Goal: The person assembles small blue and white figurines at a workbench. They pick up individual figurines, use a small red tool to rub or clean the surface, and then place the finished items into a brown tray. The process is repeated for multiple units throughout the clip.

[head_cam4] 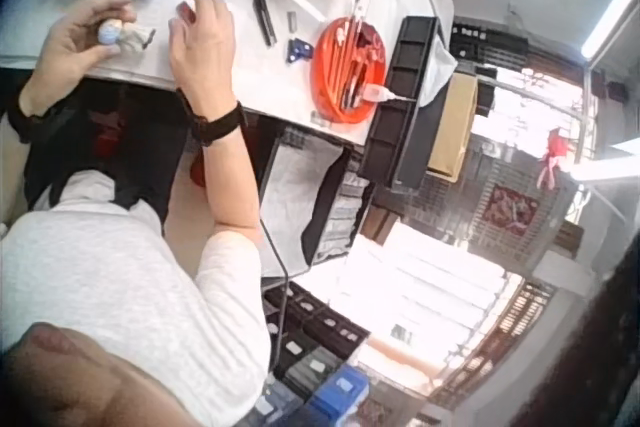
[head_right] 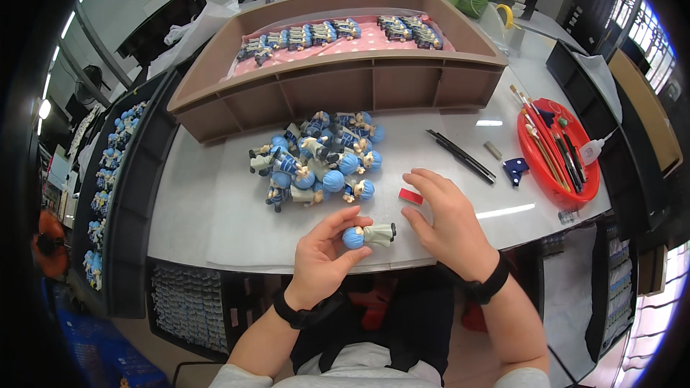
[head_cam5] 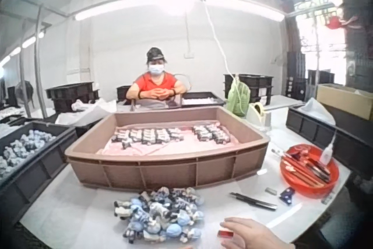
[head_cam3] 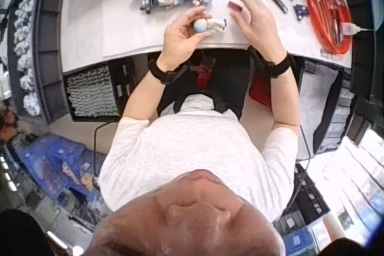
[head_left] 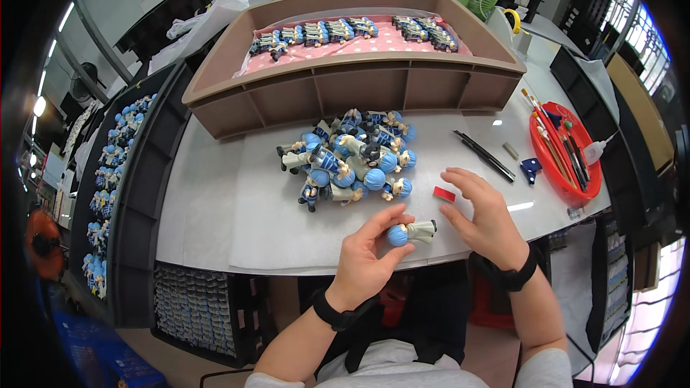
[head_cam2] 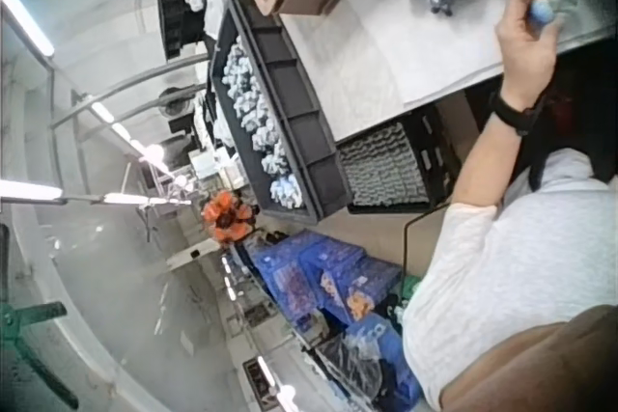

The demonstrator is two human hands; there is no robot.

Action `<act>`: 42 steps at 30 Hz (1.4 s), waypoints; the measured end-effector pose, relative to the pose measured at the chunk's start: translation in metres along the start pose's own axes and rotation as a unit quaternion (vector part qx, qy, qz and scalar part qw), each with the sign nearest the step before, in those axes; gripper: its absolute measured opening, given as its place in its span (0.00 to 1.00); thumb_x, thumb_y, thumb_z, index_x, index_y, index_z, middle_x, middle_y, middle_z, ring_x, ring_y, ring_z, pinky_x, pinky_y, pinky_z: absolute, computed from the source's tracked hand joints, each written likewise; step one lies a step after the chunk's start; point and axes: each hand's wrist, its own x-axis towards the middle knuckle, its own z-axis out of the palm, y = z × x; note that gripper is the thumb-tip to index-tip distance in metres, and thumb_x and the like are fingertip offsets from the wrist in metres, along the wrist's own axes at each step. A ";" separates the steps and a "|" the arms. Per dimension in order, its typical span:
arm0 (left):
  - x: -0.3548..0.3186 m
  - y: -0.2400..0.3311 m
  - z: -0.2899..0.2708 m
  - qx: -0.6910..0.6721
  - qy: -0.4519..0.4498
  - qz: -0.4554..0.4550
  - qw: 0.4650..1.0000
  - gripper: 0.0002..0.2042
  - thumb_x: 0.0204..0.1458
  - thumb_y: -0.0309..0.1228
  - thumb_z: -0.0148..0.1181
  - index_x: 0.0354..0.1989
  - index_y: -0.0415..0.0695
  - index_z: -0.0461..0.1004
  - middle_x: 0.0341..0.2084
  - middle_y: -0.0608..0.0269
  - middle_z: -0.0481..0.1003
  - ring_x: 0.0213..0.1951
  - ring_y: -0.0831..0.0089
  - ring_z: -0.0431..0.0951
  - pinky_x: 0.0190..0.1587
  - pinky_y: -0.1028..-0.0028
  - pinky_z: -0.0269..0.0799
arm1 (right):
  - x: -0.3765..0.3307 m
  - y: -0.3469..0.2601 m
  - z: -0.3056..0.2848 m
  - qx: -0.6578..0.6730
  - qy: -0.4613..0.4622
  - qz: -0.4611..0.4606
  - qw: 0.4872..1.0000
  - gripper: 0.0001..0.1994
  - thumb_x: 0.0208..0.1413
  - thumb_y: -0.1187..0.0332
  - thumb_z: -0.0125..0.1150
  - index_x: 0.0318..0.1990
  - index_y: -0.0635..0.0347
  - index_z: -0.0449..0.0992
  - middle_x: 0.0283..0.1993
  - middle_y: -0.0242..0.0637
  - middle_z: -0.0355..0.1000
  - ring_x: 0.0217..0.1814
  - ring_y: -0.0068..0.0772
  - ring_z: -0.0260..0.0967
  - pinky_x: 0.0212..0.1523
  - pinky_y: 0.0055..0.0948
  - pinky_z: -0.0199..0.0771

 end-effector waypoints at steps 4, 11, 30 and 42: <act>0.000 0.000 0.000 0.010 -0.009 -0.004 1.000 0.26 0.42 0.13 0.58 0.54 0.36 0.61 0.44 0.55 0.71 0.48 0.73 0.69 0.51 0.75 0.66 | 0.004 0.011 -0.007 -0.049 -0.154 0.056 0.985 0.17 0.42 0.75 0.59 0.44 0.65 0.71 0.37 0.46 0.72 0.39 0.46 0.69 0.43 0.33 0.69; -0.001 0.002 -0.002 0.003 -0.014 -0.004 1.000 0.26 0.41 0.13 0.59 0.53 0.35 0.62 0.44 0.54 0.71 0.48 0.73 0.70 0.51 0.74 0.65 | -0.011 -0.001 -0.022 0.418 -0.088 0.359 0.830 0.16 0.52 0.75 0.55 0.49 0.67 0.66 0.39 0.40 0.71 0.44 0.31 0.70 0.45 0.28 0.72; -0.003 0.002 -0.002 0.044 -0.026 0.016 0.999 0.24 0.42 0.14 0.57 0.52 0.36 0.64 0.43 0.54 0.72 0.47 0.73 0.71 0.52 0.74 0.64 | -0.031 -0.034 0.014 0.184 0.062 0.196 0.961 0.11 0.44 0.81 0.60 0.37 0.67 0.71 0.30 0.35 0.71 0.33 0.21 0.69 0.37 0.19 0.69; -0.001 -0.001 -0.005 0.092 0.012 0.055 0.994 0.20 0.41 0.20 0.60 0.47 0.36 0.69 0.38 0.54 0.75 0.42 0.72 0.75 0.46 0.76 0.69 | -0.016 -0.039 0.035 0.149 0.087 0.193 0.966 0.11 0.42 0.82 0.59 0.30 0.63 0.63 0.24 0.30 0.66 0.26 0.17 0.65 0.27 0.16 0.65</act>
